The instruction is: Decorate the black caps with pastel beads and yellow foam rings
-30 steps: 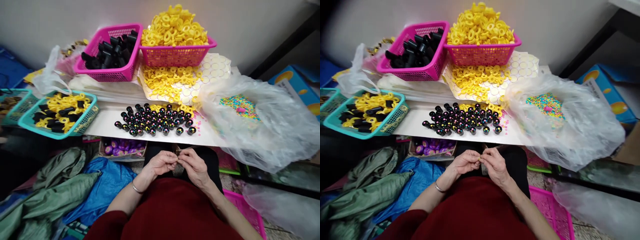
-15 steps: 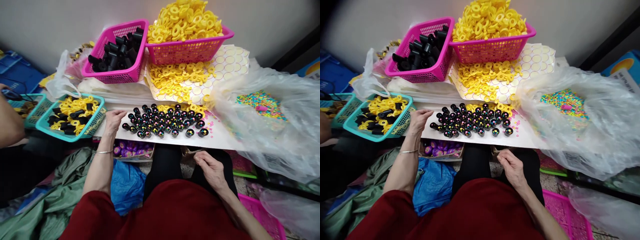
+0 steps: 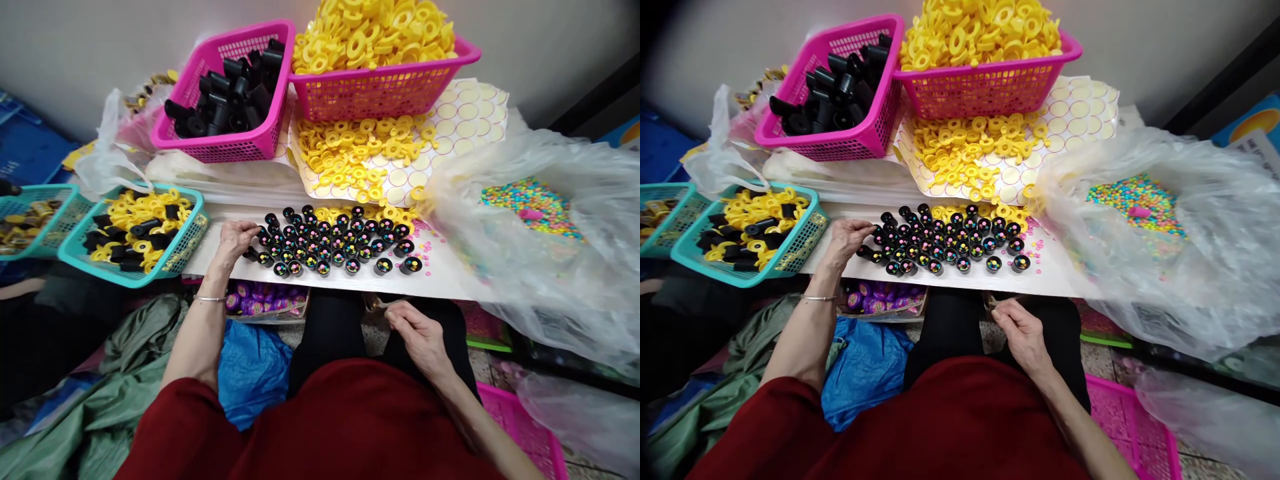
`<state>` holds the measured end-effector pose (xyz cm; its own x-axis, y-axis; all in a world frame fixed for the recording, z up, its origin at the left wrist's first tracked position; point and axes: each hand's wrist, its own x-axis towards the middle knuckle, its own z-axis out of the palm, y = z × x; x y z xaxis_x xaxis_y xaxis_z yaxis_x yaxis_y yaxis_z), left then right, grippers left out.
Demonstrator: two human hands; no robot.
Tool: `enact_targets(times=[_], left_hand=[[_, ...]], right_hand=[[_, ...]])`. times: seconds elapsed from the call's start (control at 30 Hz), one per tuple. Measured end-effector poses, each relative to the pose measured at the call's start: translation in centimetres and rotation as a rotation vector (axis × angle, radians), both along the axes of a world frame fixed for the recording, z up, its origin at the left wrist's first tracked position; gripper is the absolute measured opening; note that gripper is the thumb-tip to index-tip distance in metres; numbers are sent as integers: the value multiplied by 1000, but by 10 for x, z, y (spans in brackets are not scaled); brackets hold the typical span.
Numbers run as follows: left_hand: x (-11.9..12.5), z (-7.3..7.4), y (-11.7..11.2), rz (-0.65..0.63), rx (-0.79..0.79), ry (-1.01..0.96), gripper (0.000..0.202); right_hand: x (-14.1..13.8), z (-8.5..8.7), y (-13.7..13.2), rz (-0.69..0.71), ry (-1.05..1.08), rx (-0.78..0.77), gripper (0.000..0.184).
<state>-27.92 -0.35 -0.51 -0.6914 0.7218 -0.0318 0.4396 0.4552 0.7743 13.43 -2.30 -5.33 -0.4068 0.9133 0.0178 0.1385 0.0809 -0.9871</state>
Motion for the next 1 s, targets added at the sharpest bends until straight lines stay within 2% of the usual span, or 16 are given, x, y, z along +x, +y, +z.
enact_targets(times=[0.13,0.3,0.47,0.7,0.87,0.93,1.0], left_hand=[[2,2,-1,-14,9,6,13],[-4,-4,1,-52,-7,83,11],[-9,-7,2,-148,-52,199,14],[7,3,-1,19,-9,-76,16],[4,1,-2,-11,25,-124,15],[2,1,-3,-13,78,-151,12],[2,6,-5,37,198,-195,8]], right_hand=[[-1,-1,-1,-8,-12,-13,20],[-2,1,-1,-7,-19,0,21],[-2,0,0,-2,-31,-3,21],[-1,-2,0,-4,-29,-15,23],[-2,0,0,-10,-35,-9,23],[-1,0,0,-9,-36,-3,24],[0,0,0,-8,-42,9,24]])
